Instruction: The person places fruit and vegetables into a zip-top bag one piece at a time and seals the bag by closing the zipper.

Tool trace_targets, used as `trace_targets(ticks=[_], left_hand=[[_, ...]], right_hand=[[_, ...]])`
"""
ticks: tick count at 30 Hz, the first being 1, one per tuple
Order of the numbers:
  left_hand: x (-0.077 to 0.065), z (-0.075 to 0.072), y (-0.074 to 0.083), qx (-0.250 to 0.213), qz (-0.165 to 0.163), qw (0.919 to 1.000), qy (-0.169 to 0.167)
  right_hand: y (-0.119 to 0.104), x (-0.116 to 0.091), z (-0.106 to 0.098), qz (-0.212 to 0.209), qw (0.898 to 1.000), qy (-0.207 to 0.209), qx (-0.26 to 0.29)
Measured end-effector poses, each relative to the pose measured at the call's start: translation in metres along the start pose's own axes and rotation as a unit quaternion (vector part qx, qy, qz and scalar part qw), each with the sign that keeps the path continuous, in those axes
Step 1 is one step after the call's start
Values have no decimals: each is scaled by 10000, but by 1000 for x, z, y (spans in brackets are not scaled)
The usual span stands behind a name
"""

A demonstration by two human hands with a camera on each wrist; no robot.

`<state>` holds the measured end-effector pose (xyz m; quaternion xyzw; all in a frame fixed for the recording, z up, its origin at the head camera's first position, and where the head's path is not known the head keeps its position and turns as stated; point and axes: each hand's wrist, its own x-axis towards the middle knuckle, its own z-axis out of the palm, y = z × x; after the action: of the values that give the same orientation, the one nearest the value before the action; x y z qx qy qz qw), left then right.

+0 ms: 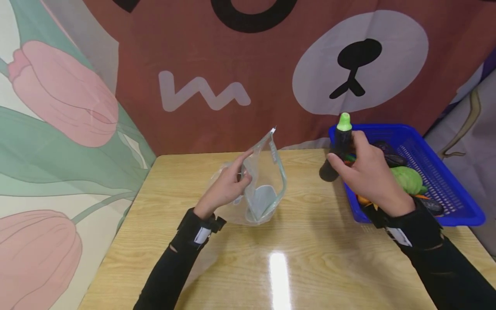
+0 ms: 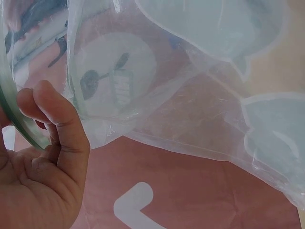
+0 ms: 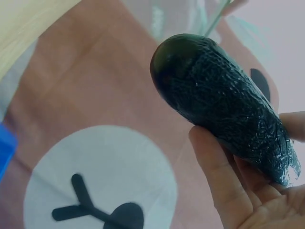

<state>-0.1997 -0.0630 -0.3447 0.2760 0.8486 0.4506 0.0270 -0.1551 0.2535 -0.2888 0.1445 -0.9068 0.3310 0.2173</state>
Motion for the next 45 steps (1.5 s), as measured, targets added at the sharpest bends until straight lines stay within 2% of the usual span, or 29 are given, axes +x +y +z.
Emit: trace_targets(ticks=[6,11,17,28,34,41,45], left_hand=[[1,1,1,16,24,10000,-73],[1,2,0,30,4,10000,-70],[-1,1,0,25,2,10000,-41],[1,2,1,127,35,9999,0],[1,2,3,5,-12,10000,2],[0,-1,10,-35,16,10000,37],[0,-3,14,-28,2,10000,47]], right_hand=[[-14,8,10,-360,9982,208,425],[-24,14,25,-516,9956,119,769],[-38,20,42,-475,9904,-215,1282],[-57,29,74,-411,9788,-958,1763],[-56,35,95,-553,9785,-1304,1498],[-57,37,111,-1198,9831,-1240,619],[-63,37,112,-1264,9805,-1476,281]])
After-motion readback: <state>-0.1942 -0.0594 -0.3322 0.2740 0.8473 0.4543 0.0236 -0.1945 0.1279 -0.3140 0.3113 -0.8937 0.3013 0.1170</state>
